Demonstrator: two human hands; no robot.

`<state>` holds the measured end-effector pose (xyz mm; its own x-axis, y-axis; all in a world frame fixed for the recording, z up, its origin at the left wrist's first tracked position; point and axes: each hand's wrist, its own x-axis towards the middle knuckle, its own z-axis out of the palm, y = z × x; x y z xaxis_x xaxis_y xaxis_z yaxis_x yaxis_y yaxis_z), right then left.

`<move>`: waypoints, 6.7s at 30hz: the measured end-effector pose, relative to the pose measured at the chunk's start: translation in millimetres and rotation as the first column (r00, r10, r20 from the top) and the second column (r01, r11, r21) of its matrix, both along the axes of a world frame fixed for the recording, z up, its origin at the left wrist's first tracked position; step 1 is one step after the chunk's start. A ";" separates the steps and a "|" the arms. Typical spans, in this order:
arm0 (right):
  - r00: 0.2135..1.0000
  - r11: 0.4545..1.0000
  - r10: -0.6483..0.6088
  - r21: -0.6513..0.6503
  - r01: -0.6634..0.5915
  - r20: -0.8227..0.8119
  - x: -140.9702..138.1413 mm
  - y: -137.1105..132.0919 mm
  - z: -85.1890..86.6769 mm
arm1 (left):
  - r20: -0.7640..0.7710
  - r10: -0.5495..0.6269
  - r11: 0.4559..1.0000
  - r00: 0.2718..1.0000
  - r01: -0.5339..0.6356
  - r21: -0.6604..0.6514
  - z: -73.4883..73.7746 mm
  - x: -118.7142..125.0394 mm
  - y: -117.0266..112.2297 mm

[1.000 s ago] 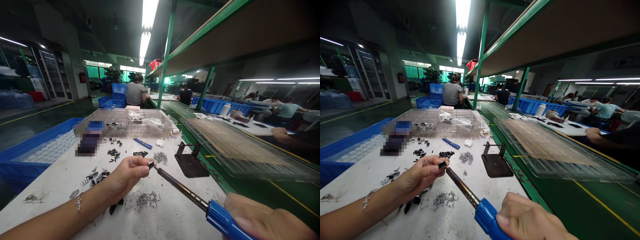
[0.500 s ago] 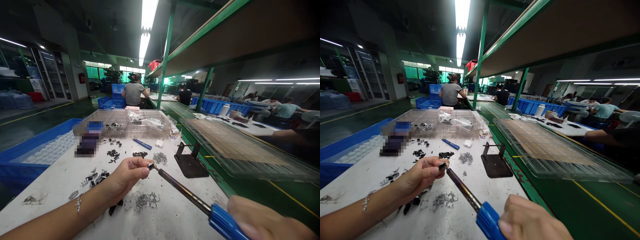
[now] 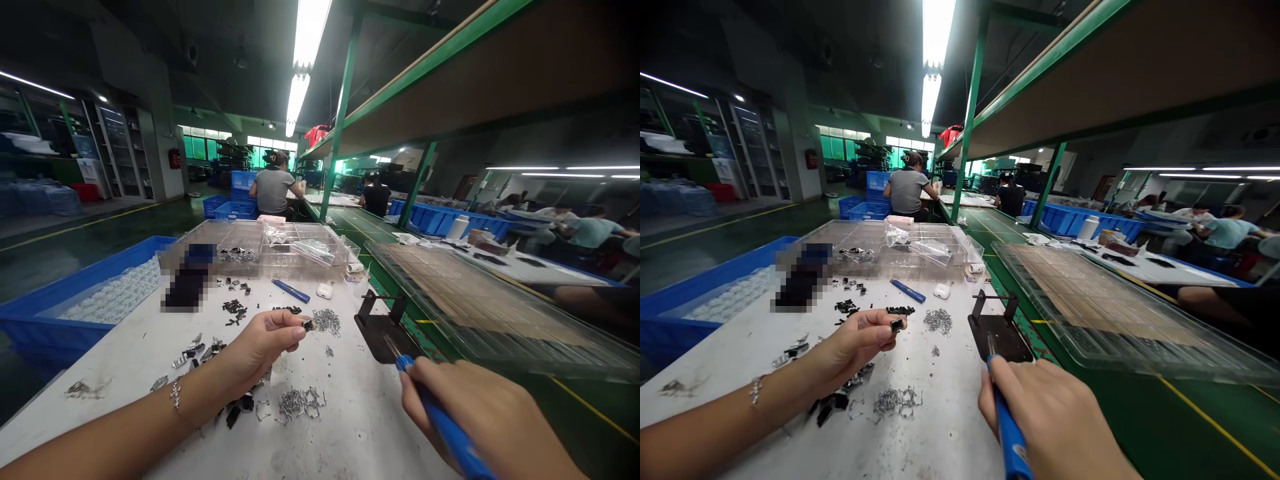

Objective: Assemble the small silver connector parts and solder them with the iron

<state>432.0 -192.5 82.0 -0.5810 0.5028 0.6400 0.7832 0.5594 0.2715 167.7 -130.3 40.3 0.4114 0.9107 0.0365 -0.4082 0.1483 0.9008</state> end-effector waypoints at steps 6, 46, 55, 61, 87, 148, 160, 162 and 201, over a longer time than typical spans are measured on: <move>0.938 0.997 -0.053 0.062 0.034 0.342 20.4 35.5 -32.2 | -0.049 0.031 0.999 0.998 -0.030 0.011 1.6 -0.6 1.0; 0.344 0.173 -0.598 -0.535 -0.827 -0.724 -53.7 -4.3 -82.4 | -0.689 0.347 0.476 0.636 0.514 0.714 -12.1 20.5 -36.5; 0.314 0.179 -0.617 -0.517 -0.837 -0.722 -52.8 -7.8 -81.7 | -0.646 0.433 0.527 0.629 0.405 0.747 -16.5 23.1 -36.2; 0.323 0.182 -0.606 -0.522 -0.833 -0.727 -50.9 -7.0 -84.8 | -0.679 0.380 0.500 0.629 0.478 0.722 -10.9 18.6 -34.1; 0.350 0.096 -0.632 -0.519 -0.850 -0.691 -52.0 -0.7 -90.6 | -0.833 0.467 0.605 0.295 0.580 0.545 -35.9 8.6 47.0; 0.395 0.095 -0.634 -0.574 -0.814 -0.665 -54.8 -2.0 -83.6 | -0.703 0.562 0.496 0.436 0.502 0.708 -32.2 8.5 54.0; 0.398 0.083 -0.633 -0.570 -0.817 -0.664 -54.9 -2.8 -83.7 | -0.700 0.480 0.613 0.528 0.369 0.698 -33.2 7.4 56.9; 0.399 0.086 -0.631 -0.570 -0.817 -0.666 -55.0 -2.2 -84.2 | -0.699 0.470 0.619 0.539 0.363 0.696 -34.2 7.3 57.2; 0.417 0.088 -0.606 -0.578 -0.811 -0.678 -54.6 0.6 -90.6 | -0.651 0.344 0.729 0.676 0.245 0.640 -32.6 8.4 57.9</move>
